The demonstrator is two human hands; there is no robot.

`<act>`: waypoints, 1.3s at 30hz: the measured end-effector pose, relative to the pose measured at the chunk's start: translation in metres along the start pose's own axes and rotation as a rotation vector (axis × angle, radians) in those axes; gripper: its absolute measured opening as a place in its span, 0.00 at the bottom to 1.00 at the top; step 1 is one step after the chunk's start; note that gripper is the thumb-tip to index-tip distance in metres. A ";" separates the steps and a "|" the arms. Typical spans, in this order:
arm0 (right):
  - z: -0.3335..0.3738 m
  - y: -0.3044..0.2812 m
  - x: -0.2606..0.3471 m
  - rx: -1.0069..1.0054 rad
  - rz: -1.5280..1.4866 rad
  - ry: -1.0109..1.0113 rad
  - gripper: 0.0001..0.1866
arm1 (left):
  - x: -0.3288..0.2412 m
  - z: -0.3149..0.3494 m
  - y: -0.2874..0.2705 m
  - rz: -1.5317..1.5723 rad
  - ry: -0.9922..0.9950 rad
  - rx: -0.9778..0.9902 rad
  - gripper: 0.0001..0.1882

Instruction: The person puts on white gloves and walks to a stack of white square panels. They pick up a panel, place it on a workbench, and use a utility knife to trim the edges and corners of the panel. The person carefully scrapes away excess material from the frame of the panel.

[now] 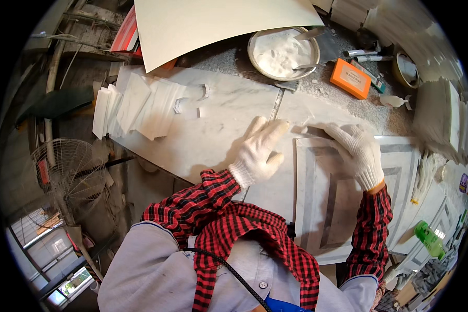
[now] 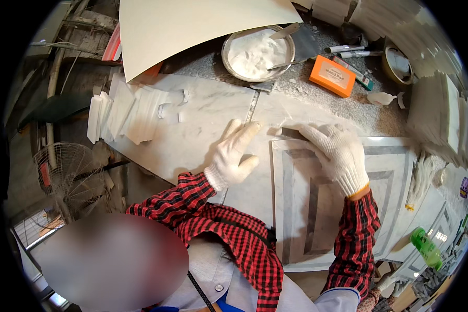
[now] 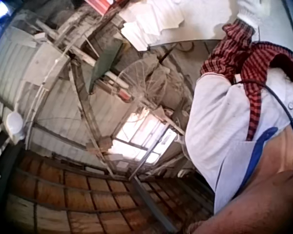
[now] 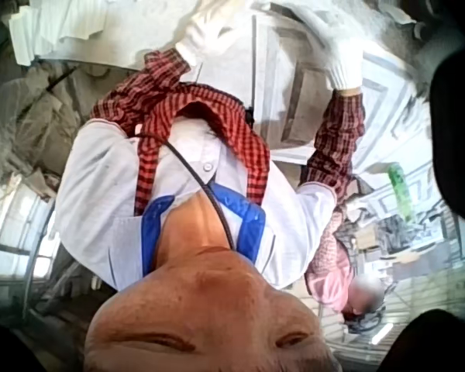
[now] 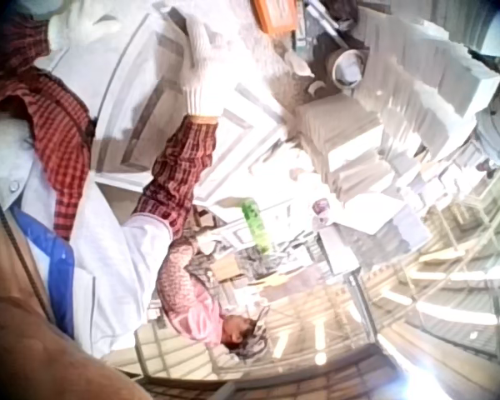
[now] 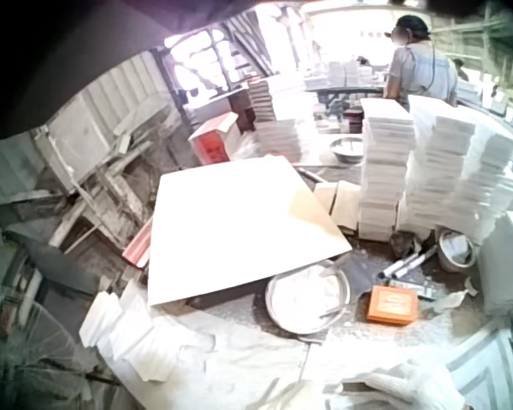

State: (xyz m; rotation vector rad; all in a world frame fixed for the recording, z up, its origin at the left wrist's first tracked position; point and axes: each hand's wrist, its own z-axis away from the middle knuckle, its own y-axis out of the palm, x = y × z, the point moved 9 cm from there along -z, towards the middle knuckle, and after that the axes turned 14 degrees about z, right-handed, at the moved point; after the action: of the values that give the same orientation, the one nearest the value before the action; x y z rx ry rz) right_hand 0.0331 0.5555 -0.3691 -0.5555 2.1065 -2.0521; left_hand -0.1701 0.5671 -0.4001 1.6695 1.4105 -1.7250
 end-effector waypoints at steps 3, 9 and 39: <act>0.002 0.000 0.012 0.022 0.034 -0.005 0.19 | -0.013 -0.003 0.006 -0.139 0.123 0.036 0.33; 0.011 0.002 0.029 -0.030 0.137 -0.032 0.22 | -0.003 -0.003 0.006 -0.096 0.076 0.036 0.33; -0.015 0.015 -0.023 0.126 -0.137 0.143 0.17 | 0.009 0.005 -0.005 0.026 0.099 -0.166 0.36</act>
State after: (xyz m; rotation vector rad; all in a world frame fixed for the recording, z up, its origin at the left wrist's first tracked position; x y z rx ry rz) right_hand 0.0466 0.5775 -0.3866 -0.5647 2.0470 -2.3466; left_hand -0.1792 0.5688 -0.4066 1.6949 1.5237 -1.4853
